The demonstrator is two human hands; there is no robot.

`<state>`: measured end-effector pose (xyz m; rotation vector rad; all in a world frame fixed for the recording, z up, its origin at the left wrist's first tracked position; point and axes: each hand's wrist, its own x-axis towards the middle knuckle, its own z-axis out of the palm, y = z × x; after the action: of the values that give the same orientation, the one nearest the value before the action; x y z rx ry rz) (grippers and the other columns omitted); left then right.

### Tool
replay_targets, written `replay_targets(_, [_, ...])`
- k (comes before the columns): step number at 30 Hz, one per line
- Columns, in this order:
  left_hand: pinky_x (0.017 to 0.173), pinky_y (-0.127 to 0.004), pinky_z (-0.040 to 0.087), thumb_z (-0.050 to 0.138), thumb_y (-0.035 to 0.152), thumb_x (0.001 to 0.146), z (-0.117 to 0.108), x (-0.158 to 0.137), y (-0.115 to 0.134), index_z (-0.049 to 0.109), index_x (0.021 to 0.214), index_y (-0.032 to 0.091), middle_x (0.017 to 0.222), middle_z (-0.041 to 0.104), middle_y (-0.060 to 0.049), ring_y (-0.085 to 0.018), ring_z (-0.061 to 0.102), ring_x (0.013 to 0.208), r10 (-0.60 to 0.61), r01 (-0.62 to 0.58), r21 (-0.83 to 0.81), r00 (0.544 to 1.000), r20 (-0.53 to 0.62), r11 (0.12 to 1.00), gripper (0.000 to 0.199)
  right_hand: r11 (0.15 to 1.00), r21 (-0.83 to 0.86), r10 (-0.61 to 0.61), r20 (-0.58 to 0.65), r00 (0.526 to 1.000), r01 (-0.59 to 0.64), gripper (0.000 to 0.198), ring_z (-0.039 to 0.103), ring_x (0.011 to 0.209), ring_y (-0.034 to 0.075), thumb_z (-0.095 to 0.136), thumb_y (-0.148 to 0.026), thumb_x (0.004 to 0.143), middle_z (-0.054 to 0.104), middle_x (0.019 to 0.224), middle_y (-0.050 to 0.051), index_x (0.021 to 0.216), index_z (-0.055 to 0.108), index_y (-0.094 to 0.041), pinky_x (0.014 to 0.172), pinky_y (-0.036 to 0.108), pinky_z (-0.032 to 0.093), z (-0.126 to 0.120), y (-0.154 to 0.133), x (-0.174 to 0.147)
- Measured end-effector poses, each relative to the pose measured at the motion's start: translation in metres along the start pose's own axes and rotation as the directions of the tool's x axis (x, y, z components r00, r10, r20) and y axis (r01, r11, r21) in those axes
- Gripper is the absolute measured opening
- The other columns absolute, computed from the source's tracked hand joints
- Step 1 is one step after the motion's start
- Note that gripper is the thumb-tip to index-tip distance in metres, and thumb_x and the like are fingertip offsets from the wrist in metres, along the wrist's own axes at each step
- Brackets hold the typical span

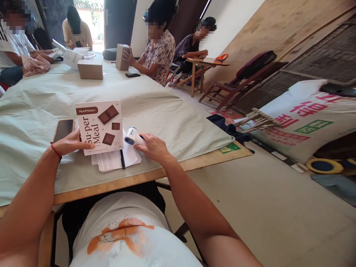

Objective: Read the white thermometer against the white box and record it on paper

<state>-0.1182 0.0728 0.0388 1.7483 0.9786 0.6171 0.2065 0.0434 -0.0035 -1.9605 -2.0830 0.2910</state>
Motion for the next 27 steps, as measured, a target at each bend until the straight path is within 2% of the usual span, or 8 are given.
replay_targets(4, [0.105, -0.055, 0.056, 0.088, 0.037, 0.073, 0.001, 0.0, 0.001, 0.057, 0.14, 0.019, 0.138, 0.07, -0.015, -0.039, 0.064, 0.131, -0.008, 0.008, 0.004, 1.0, -0.013, 1.0, 0.077, 0.991, -0.127, -0.037, 0.059, 0.998, 0.045, 0.034, 0.065, 0.116, 0.03, 0.067, -0.037, 0.095, 0.072, 0.125, 0.015, 0.123, 0.071, -0.019, 0.09, 0.036, 0.051, -0.003, 0.004, 0.009])
replay_targets(7, [0.107, -0.055, 0.056, 0.09, 0.037, 0.071, 0.002, 0.0, 0.001, 0.059, 0.137, 0.019, 0.137, 0.07, -0.015, -0.039, 0.064, 0.131, -0.032, 0.031, -0.021, 0.999, -0.017, 0.999, 0.075, 0.98, -0.135, -0.155, -0.04, 0.987, 0.148, 0.026, 0.062, 0.12, 0.031, 0.065, -0.026, 0.094, 0.07, 0.13, 0.017, 0.117, 0.076, -0.018, 0.098, 0.042, 0.05, -0.002, 0.005, 0.008])
replay_targets(10, [0.109, -0.056, 0.054, 0.091, 0.037, 0.07, 0.003, 0.001, 0.0, 0.062, 0.134, 0.019, 0.138, 0.07, -0.015, -0.038, 0.065, 0.13, -0.039, 0.037, -0.05, 0.999, -0.024, 0.998, 0.073, 0.924, -0.067, -0.382, -0.125, 0.916, 0.376, 0.025, 0.063, 0.118, 0.027, 0.057, -0.015, 0.095, 0.073, 0.124, 0.013, 0.106, 0.079, -0.021, 0.101, 0.04, 0.05, 0.0, -0.002, 0.002])
replay_targets(13, [0.108, -0.057, 0.054, 0.092, 0.037, 0.067, 0.003, 0.002, -0.002, 0.065, 0.131, 0.018, 0.133, 0.073, -0.014, -0.038, 0.066, 0.127, -0.027, 0.025, -0.05, 0.999, -0.043, 0.998, 0.072, 0.847, -0.095, -0.522, 0.037, 0.852, 0.523, 0.03, 0.065, 0.103, 0.022, 0.051, -0.011, 0.097, 0.074, 0.11, 0.01, 0.106, 0.079, -0.021, 0.091, 0.033, 0.049, 0.003, -0.016, -0.002])
replay_targets(16, [0.105, -0.057, 0.055, 0.094, 0.037, 0.064, 0.001, 0.003, -0.005, 0.066, 0.127, 0.017, 0.126, 0.075, -0.015, -0.039, 0.068, 0.123, -0.021, 0.019, -0.029, 0.996, -0.09, 0.999, 0.071, 0.822, -0.239, -0.473, 0.221, 0.853, 0.517, 0.038, 0.063, 0.094, 0.02, 0.045, -0.006, 0.098, 0.072, 0.108, 0.012, 0.117, 0.075, -0.018, 0.079, 0.03, 0.045, 0.005, -0.029, -0.003])
replay_targets(20, [0.105, -0.057, 0.055, 0.095, 0.042, 0.062, -0.003, 0.008, -0.015, 0.064, 0.123, 0.016, 0.127, 0.074, -0.015, -0.037, 0.069, 0.12, 0.011, -0.017, -0.028, 0.976, -0.217, 0.999, 0.074, 0.787, -0.353, -0.448, 0.239, 0.862, 0.507, 0.053, 0.061, 0.101, 0.023, 0.035, -0.006, 0.102, 0.069, 0.117, 0.015, 0.147, 0.059, -0.022, 0.079, 0.031, 0.043, 0.007, -0.036, -0.007])
replay_targets(23, [0.103, -0.053, 0.056, 0.095, 0.043, 0.061, -0.003, 0.015, -0.028, 0.06, 0.121, 0.017, 0.128, 0.071, -0.015, -0.036, 0.067, 0.12, 0.067, -0.056, 0.04, 0.925, -0.375, 0.998, 0.075, 0.766, -0.37, -0.47, 0.233, 0.851, 0.525, 0.056, 0.06, 0.11, 0.026, 0.032, -0.01, 0.105, 0.067, 0.12, 0.017, 0.156, 0.05, -0.027, 0.085, 0.033, 0.044, 0.009, -0.038, -0.012])
replay_targets(27, [0.1, -0.05, 0.059, 0.092, 0.037, 0.062, 0.001, 0.023, -0.042, 0.048, 0.132, 0.021, 0.133, 0.065, -0.014, -0.034, 0.065, 0.124, 0.074, 0.017, 0.162, 0.839, -0.539, 0.987, 0.085, 0.775, -0.35, -0.454, 0.269, 0.849, 0.526, 0.05, 0.059, 0.118, 0.029, 0.032, -0.013, 0.106, 0.066, 0.126, 0.019, 0.147, 0.059, -0.023, 0.089, 0.036, 0.045, 0.011, -0.037, -0.013])
